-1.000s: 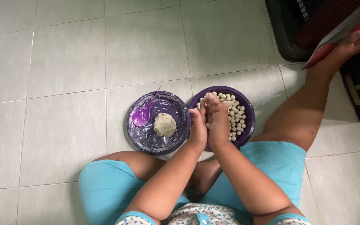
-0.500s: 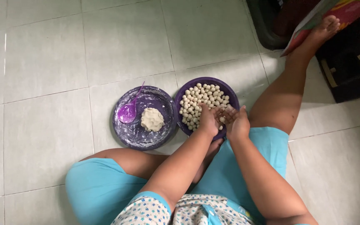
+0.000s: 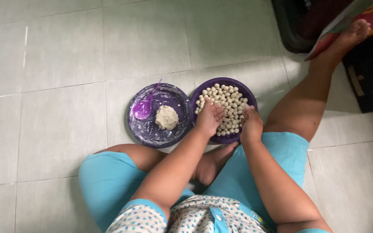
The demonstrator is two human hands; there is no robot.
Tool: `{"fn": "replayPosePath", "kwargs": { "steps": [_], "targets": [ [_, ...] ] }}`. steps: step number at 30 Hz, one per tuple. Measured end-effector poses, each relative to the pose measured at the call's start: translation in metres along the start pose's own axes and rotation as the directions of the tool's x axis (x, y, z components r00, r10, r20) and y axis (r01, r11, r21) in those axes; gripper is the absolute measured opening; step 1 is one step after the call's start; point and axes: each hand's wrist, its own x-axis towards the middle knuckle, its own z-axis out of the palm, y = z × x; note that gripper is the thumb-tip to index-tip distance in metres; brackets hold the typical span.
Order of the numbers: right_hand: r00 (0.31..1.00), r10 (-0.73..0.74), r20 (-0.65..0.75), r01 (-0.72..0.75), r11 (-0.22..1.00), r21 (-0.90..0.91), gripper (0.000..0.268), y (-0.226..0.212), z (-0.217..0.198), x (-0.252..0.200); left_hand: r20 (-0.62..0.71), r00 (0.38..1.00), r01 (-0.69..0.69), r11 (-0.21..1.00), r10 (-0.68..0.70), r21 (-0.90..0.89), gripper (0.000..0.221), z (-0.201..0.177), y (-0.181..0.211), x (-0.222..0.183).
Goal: Rolling small pieces of dough into uniform balls using palms and placing them in a container.
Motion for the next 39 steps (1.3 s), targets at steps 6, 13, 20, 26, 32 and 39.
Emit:
{"fn": "replayPosePath", "kwargs": {
  "steps": [6, 13, 20, 26, 32, 39],
  "targets": [
    [0.977, -0.116, 0.178, 0.184, 0.881, -0.437, 0.054, 0.007, 0.067, -0.036, 0.010, 0.951, -0.310, 0.946, 0.310, 0.096, 0.037, -0.095, 0.074, -0.020],
    [0.918, -0.057, 0.393, 0.366, 0.503, -0.783, 0.034, 0.115, 0.134, 0.022, -0.164, 0.702, -0.092, 0.317, 0.693, 0.944, 0.017, -0.216, 0.089, 0.036],
    [0.858, 0.038, 0.513, 0.470, 0.346, -0.812, 0.049, 0.150, 0.156, 0.014, -0.068, 0.802, 0.125, -0.055, 0.593, 0.991, 0.056, -0.169, 0.098, 0.008],
    [0.746, -0.095, 0.659, 0.660, 0.236, -0.713, 0.043, 0.155, 0.191, 0.029, -0.249, 0.837, 0.255, 0.056, 0.486, 0.965, 0.063, -0.198, 0.096, 0.045],
    [0.522, 0.087, 0.849, 0.851, 0.018, -0.525, 0.041, 0.184, 0.213, 0.048, -0.269, 0.880, 0.264, 0.067, 0.390, 0.962, 0.050, -0.164, 0.114, 0.011],
    [0.391, 0.043, 0.919, 0.895, -0.250, -0.369, 0.029, 0.226, 0.193, 0.103, -0.271, 0.881, 0.278, 0.039, 0.387, 0.960, 0.039, -0.163, 0.113, 0.007]
  ]
}}
